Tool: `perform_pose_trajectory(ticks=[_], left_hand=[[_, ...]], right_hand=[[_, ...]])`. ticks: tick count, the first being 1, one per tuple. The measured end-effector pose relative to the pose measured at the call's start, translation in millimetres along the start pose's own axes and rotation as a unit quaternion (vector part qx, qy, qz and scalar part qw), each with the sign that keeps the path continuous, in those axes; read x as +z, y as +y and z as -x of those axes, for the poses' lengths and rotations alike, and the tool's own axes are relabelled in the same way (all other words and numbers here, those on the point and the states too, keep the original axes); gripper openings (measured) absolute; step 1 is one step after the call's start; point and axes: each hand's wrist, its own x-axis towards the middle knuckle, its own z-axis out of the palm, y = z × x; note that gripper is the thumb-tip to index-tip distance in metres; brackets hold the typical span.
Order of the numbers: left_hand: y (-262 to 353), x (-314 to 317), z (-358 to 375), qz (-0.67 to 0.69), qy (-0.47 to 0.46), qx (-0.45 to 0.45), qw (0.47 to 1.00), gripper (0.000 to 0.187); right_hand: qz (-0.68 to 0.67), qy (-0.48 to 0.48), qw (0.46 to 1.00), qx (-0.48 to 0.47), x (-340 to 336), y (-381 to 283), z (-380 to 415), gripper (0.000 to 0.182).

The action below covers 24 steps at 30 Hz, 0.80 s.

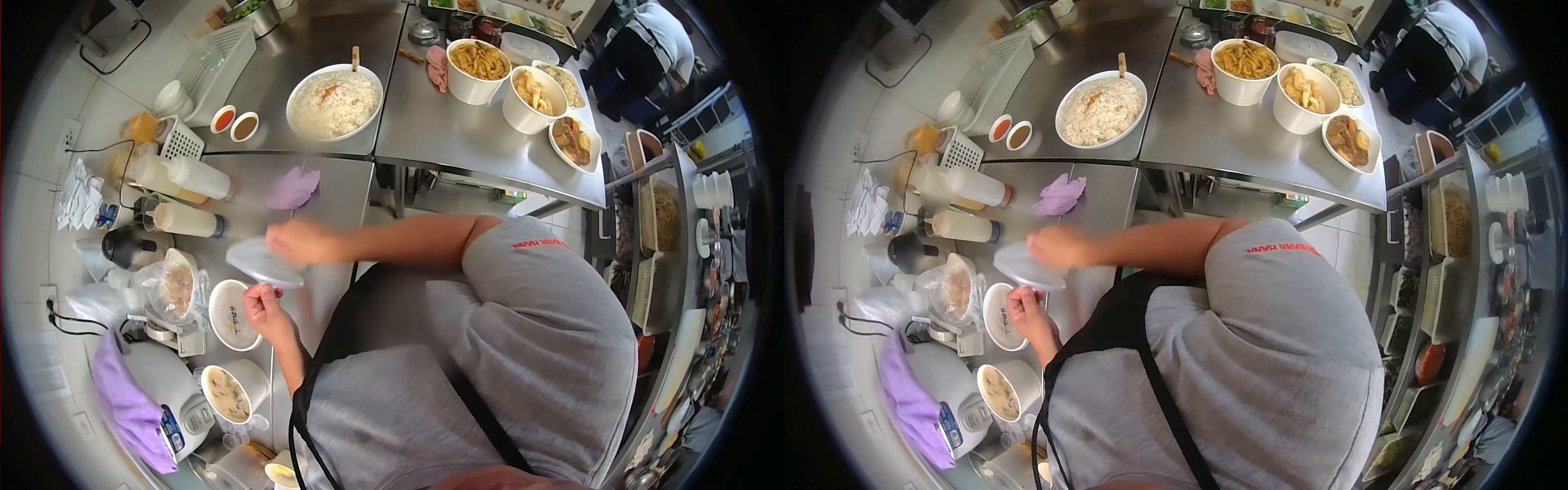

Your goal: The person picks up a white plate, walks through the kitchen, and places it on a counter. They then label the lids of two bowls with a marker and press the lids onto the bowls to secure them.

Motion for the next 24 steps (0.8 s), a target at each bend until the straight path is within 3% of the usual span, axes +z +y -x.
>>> perform_pose_trajectory(ticks=[1, 3, 7, 9, 13, 19, 24], left_hand=[[2, -4, -2, 0.020, 0.011, -0.006, 1.000, 0.003], [9, -15, -5, 0.057, 0.042, -0.015, 0.997, 0.005], [-11, -23, -1, 0.115, 0.094, -0.101, 0.984, 0.002], [-27, -20, 1, 0.159, 0.088, -0.124, 0.976, 0.001], [-34, -2, -10, 0.216, 0.087, -0.144, 0.962, 0.002], [-55, 11, -28, 0.245, 0.066, -0.175, 0.951, 0.003], [-39, 22, -26, 0.239, 0.092, -0.070, 0.964, 0.004]], right_hand=[[0.031, 0.025, 0.999, 0.026, -6, 8, -11, 0.019], [0.033, 0.154, 0.987, -0.019, -20, 30, -30, 0.017], [-0.156, 0.165, 0.972, 0.066, -72, 20, -32, 0.013], [-0.314, 0.125, 0.937, 0.087, -79, 32, -31, 0.014], [-0.419, 0.144, 0.874, 0.200, -100, 23, 0, 0.020], [-0.372, 0.217, 0.858, 0.279, -112, 33, 55, 0.021], [-0.327, 0.206, 0.887, 0.252, -118, 40, 58, 0.020]])
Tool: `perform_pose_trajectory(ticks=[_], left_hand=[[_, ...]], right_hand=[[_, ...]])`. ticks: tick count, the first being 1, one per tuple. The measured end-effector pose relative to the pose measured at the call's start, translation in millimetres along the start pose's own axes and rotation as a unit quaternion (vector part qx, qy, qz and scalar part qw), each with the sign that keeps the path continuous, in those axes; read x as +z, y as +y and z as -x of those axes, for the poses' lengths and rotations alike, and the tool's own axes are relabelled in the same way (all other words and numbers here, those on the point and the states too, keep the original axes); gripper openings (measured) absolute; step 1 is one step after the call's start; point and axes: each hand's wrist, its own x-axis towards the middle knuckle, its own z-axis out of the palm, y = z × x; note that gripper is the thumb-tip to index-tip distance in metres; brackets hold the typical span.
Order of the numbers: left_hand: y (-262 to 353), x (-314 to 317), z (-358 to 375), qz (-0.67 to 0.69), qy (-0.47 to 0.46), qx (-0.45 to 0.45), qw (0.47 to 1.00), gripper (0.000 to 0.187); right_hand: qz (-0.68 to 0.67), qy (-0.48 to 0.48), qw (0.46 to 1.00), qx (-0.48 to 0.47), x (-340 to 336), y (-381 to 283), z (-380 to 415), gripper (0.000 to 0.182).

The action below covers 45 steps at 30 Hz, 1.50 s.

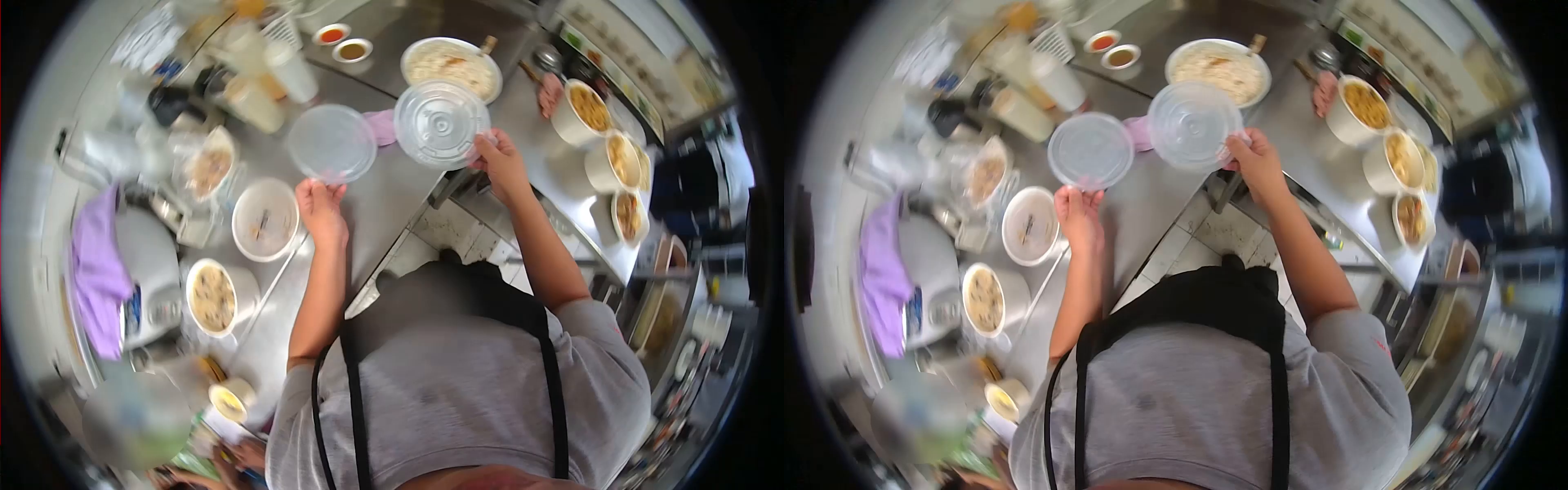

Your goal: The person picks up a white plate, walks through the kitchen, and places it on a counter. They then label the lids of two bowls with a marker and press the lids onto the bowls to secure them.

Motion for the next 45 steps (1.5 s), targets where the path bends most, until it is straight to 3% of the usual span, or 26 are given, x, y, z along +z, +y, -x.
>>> perform_pose_trajectory(ticks=[3, 9, 12, 13, 15, 16, 17, 18, 19, 20, 22, 25, 28, 31, 32, 33, 35, 36, 37, 38, 42, 45], left_hand=[[16, 3, 14, 0.024, -0.018, 0.036, 0.999, 0.005], [36, -4, 62, 0.014, 0.077, 0.026, 0.997, 0.007], [30, -23, 88, -0.001, 0.108, 0.063, 0.992, 0.009], [24, -33, 97, -0.030, 0.133, 0.080, 0.987, 0.013], [21, -40, 112, -0.074, 0.180, 0.086, 0.977, 0.016], [23, -43, 116, -0.094, 0.180, 0.061, 0.977, 0.014], [24, -38, 118, -0.090, 0.161, 0.065, 0.981, 0.011], [26, -34, 121, -0.106, 0.127, 0.057, 0.985, 0.010], [27, -20, 121, -0.112, 0.136, 0.038, 0.984, 0.009], [21, -25, 117, -0.101, 0.083, 0.034, 0.991, 0.009], [22, -22, 108, -0.116, 0.015, -0.007, 0.993, 0.010], [22, -12, 87, -0.134, -0.076, -0.055, 0.987, 0.011], [20, 13, 71, -0.112, -0.145, -0.123, 0.975, 0.021], [12, 39, 63, -0.132, -0.146, -0.174, 0.965, 0.030], [6, 42, 58, -0.152, -0.190, -0.191, 0.951, 0.033], [3, 48, 58, -0.155, -0.190, -0.186, 0.951, 0.030], [1, 55, 57, -0.175, -0.210, -0.147, 0.951, 0.019], [1, 54, 54, -0.193, -0.202, -0.154, 0.948, 0.015], [1, 51, 52, -0.185, -0.235, -0.153, 0.942, 0.015], [4, 57, 52, -0.179, -0.236, -0.137, 0.945, 0.013], [23, 60, 47, -0.146, -0.236, -0.053, 0.959, 0.007], [29, 46, 46, -0.164, -0.190, 0.016, 0.968, 0.012]], right_hand=[[0.002, -0.060, 0.998, 0.003, 24, -3, -25, 0.020], [-0.043, -0.219, 0.973, 0.057, 79, 17, -92, 0.023], [0.059, -0.238, 0.963, 0.113, 101, 47, -130, 0.029], [0.103, -0.352, 0.928, 0.072, 96, 65, -153, 0.035], [0.301, -0.166, 0.936, -0.075, 112, 14, -86, 0.043], [0.328, -0.133, 0.913, -0.200, 114, 42, -90, 0.045], [0.427, -0.051, 0.830, -0.355, 125, 82, -99, 0.044], [0.528, -0.264, 0.771, -0.239, 121, 37, -78, 0.044], [0.288, -0.410, 0.850, -0.161, 122, 71, -82, 0.044], [0.149, -0.418, 0.895, 0.045, 94, 11, -26, 0.042], [0.095, -0.451, 0.882, 0.095, 86, 30, -14, 0.042], [0.028, -0.369, 0.926, 0.071, 58, 53, -3, 0.044], [-0.057, -0.290, 0.948, 0.117, 27, 43, 14, 0.039], [0.080, -0.220, 0.972, -0.035, 8, 32, 34, 0.031], [0.105, -0.182, 0.978, -0.004, 2, 21, 41, 0.026], [0.130, -0.151, 0.980, 0.029, -4, 10, 48, 0.022], [0.105, -0.058, 0.986, -0.112, -10, 33, 41, 0.016], [0.146, -0.050, 0.963, -0.220, -15, 33, 39, 0.013], [0.060, -0.022, 0.990, -0.123, -11, 26, 43, 0.014], [0.075, -0.029, 0.996, -0.048, -10, 5, 51, 0.011], [0.008, -0.092, 0.979, -0.182, 1, 6, 38, 0.004], [0.007, -0.110, 0.976, -0.186, 18, 2, 32, 0.005]])
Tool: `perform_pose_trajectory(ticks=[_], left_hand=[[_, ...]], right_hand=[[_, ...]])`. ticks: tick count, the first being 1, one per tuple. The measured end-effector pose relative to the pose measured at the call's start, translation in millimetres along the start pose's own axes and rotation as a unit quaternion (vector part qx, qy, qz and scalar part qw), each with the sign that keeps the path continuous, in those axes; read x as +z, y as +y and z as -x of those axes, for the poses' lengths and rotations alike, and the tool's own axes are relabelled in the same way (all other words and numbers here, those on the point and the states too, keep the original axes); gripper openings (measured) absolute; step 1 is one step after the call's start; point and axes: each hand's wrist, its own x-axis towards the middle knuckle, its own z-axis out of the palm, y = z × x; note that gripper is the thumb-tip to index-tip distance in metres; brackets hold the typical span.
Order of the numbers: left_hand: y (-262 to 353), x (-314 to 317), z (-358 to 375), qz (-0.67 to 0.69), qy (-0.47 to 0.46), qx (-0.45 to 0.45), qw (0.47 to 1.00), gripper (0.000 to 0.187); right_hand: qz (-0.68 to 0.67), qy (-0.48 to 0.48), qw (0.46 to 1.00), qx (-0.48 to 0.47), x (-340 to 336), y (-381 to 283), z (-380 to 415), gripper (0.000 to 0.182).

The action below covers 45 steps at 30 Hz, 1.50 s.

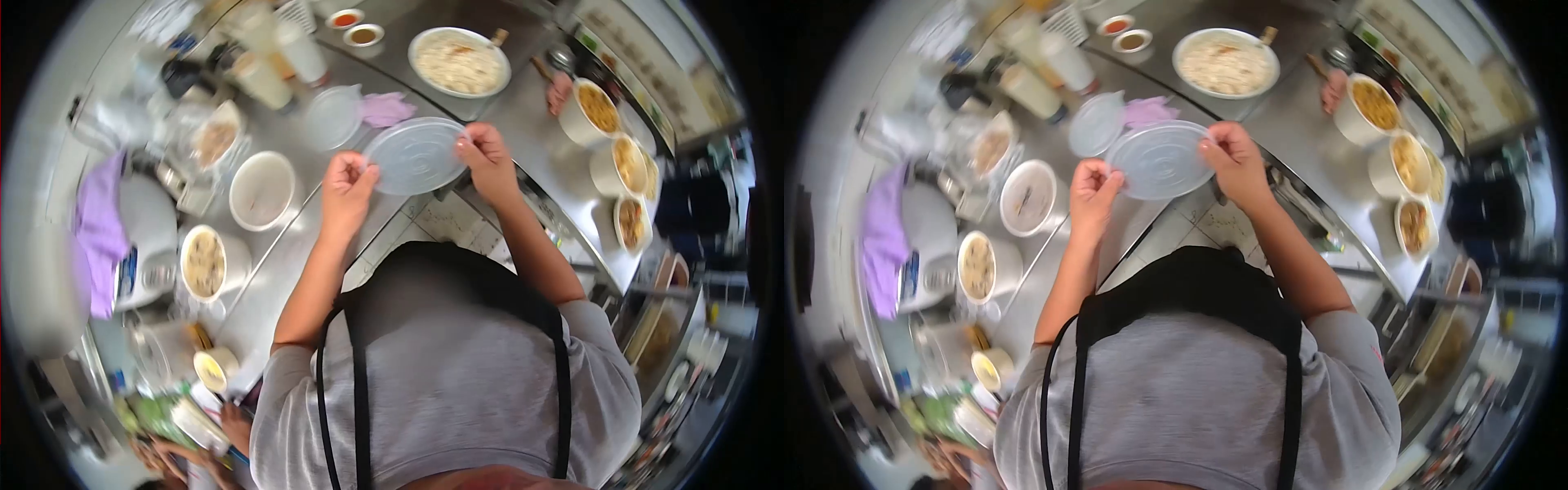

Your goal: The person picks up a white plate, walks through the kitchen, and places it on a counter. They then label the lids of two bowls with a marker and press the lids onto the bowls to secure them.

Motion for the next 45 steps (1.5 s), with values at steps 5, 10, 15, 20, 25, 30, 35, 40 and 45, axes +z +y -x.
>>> perform_pose_trajectory(ticks=[5, 10, 15, 20, 25, 30, 35, 40, 45], left_hand=[[0, -20, 29, -0.068, 0.079, 0.013, 0.994, 0.017], [-7, -33, 66, -0.044, 0.145, -0.032, 0.988, 0.021], [-2, -55, 105, -0.016, 0.288, -0.040, 0.957, 0.014], [16, -113, 149, 0.038, 0.520, 0.032, 0.853, 0.013], [37, -183, 173, 0.013, 0.615, 0.091, 0.783, 0.017], [48, -250, 164, -0.166, 0.575, 0.134, 0.790, 0.025], [84, -285, 101, -0.587, 0.351, 0.073, 0.726, 0.031], [79, -287, 72, -0.672, 0.261, -0.010, 0.693, 0.032], [102, -261, 77, -0.404, 0.284, 0.037, 0.869, 0.025]], right_hand=[[-0.015, -0.081, 0.997, 0.005, 24, 14, -16, 0.005], [-0.041, -0.197, 0.976, 0.077, 57, 28, -24, 0.007], [-0.044, -0.290, 0.946, 0.140, 106, 47, -24, 0.012], [-0.087, -0.305, 0.929, 0.191, 177, 45, -33, 0.016], [-0.137, -0.330, 0.887, 0.294, 266, 39, -41, 0.019], [-0.117, -0.398, 0.873, 0.259, 314, 40, -39, 0.016], [-0.092, -0.381, 0.892, 0.224, 309, 25, -42, 0.011], [-0.100, -0.325, 0.921, 0.188, 306, 21, -43, 0.014], [-0.139, -0.293, 0.916, 0.234, 302, 5, -45, 0.017]])
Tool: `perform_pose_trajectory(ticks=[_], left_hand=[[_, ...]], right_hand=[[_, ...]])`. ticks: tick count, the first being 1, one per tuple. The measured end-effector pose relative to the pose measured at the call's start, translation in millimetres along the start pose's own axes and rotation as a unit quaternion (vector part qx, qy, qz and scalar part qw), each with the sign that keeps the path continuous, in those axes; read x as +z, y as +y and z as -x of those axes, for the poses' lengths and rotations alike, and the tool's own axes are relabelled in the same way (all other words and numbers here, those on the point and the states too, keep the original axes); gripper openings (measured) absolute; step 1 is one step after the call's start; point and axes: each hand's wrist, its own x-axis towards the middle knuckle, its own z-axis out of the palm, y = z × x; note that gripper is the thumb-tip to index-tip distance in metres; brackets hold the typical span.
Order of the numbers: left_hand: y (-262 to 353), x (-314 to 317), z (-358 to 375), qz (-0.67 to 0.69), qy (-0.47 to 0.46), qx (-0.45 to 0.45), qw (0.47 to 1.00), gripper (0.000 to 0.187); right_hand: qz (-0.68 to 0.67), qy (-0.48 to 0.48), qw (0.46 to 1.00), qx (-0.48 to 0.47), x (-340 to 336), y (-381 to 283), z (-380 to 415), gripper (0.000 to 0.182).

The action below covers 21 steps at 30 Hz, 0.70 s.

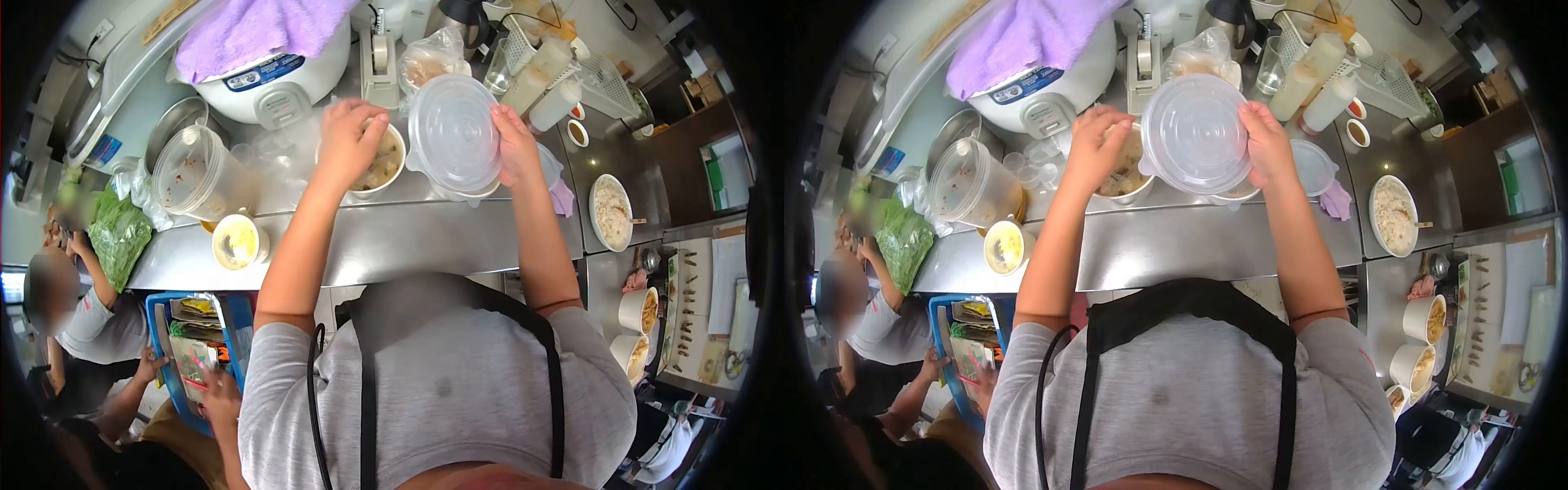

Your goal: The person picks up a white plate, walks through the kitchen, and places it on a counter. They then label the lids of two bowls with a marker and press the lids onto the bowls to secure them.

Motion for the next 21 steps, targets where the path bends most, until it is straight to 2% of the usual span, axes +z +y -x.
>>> perform_pose_trajectory(ticks=[1, 2, 5, 8, 20, 21], left_hand=[[17, -5, 6, 0.170, -0.025, -0.048, 0.984, 0.024], [41, -9, 16, 0.368, -0.083, -0.113, 0.919, 0.022], [66, 1, 34, 0.477, -0.173, -0.109, 0.855, 0.021], [78, 13, 41, 0.556, -0.187, -0.105, 0.803, 0.017], [96, 39, 48, 0.618, -0.191, -0.081, 0.758, 0.013], [99, 40, 49, 0.610, -0.181, -0.083, 0.767, 0.013]], right_hand=[[-0.012, 0.006, 1.000, 0.011, -1, -2, 1, 0.018], [-0.020, 0.004, 1.000, 0.021, -2, -5, 3, 0.018], [-0.043, -0.011, 0.998, 0.048, -6, -11, 6, 0.019], [-0.046, -0.026, 0.997, 0.062, -15, -12, 6, 0.020], [-0.073, -0.070, 0.991, 0.091, -30, -12, 20, 0.022], [-0.075, -0.076, 0.990, 0.096, -31, -11, 21, 0.022]])
